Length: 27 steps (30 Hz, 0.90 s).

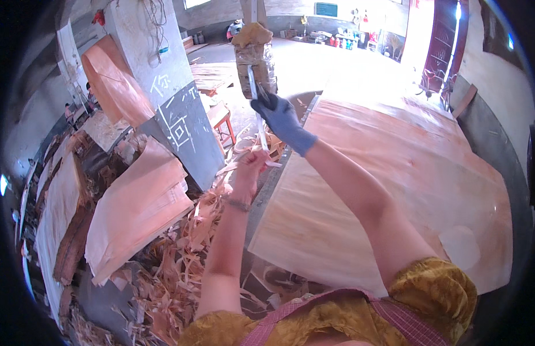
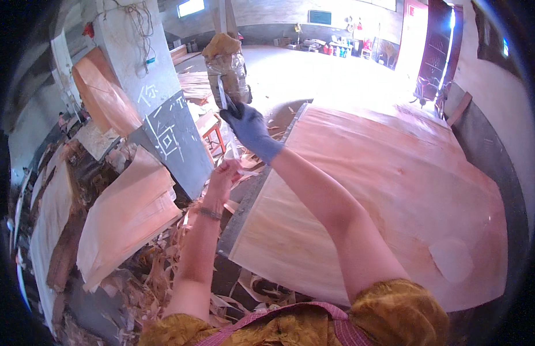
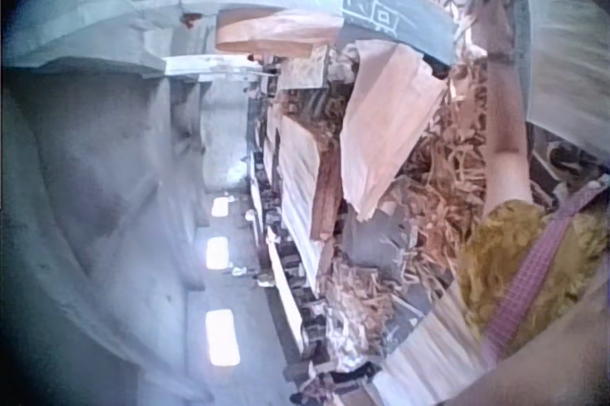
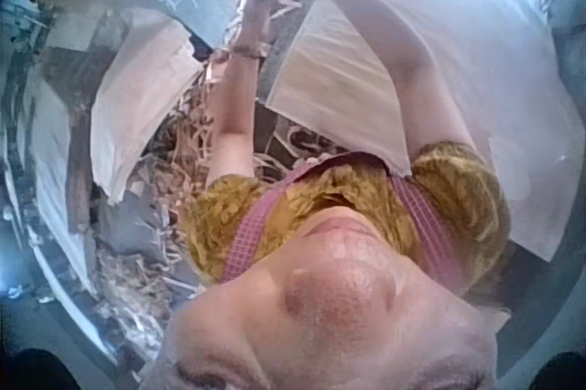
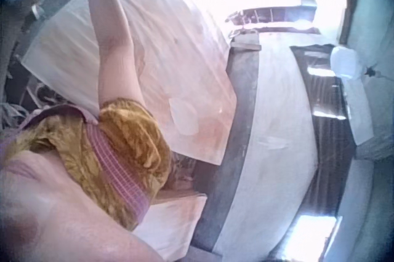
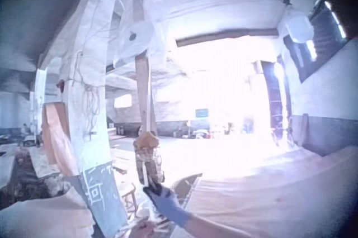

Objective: The person organizes and stacks large thin wood veneer sheets, then uses a knife and tape to repair or reinforce sections of a veneer sheet.

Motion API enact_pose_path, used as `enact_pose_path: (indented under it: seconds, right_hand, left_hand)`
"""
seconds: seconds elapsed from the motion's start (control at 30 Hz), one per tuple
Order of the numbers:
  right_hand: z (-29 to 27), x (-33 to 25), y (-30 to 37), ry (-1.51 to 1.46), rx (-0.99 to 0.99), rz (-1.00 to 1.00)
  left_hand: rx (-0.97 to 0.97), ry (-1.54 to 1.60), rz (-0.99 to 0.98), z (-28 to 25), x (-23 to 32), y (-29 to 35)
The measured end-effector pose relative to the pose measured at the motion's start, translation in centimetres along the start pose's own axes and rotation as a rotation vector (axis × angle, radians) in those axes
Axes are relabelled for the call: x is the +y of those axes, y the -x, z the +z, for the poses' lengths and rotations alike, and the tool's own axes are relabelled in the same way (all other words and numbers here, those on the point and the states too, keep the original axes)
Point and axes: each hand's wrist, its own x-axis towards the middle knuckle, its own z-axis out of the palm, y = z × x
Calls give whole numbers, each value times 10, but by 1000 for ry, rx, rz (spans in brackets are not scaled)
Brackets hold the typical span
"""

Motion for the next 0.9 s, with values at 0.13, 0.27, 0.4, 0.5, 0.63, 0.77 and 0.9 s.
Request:
enact_pose_path:
  seconds: [0.13, 0.27, 0.4, 0.5, 0.63, 0.77, 0.9]
  right_hand:
    - [32, -14, 10, -424, 152, 101]
    - [20, 72, 64, -458, 191, -7]
    - [5, 61, 105, -502, -91, 149]
    - [-22, 55, 124, -610, -258, 235]
    - [-57, 36, 121, -731, -309, 279]
    - [-93, 47, 135, -375, -188, 49]
    - [-121, 46, 136, -49, 107, -262]
  left_hand:
    - [-112, 157, -273, -22, -26, 36]
    - [1, 235, -625, -48, -57, 39]
    - [9, -148, -140, -67, -25, -3]
    - [-303, -388, 124, 27, 34, -10]
    - [-97, -636, 405, 73, 57, -25]
    - [-112, -364, 204, 120, 62, -15]
    - [63, -325, 224, 147, 47, -41]
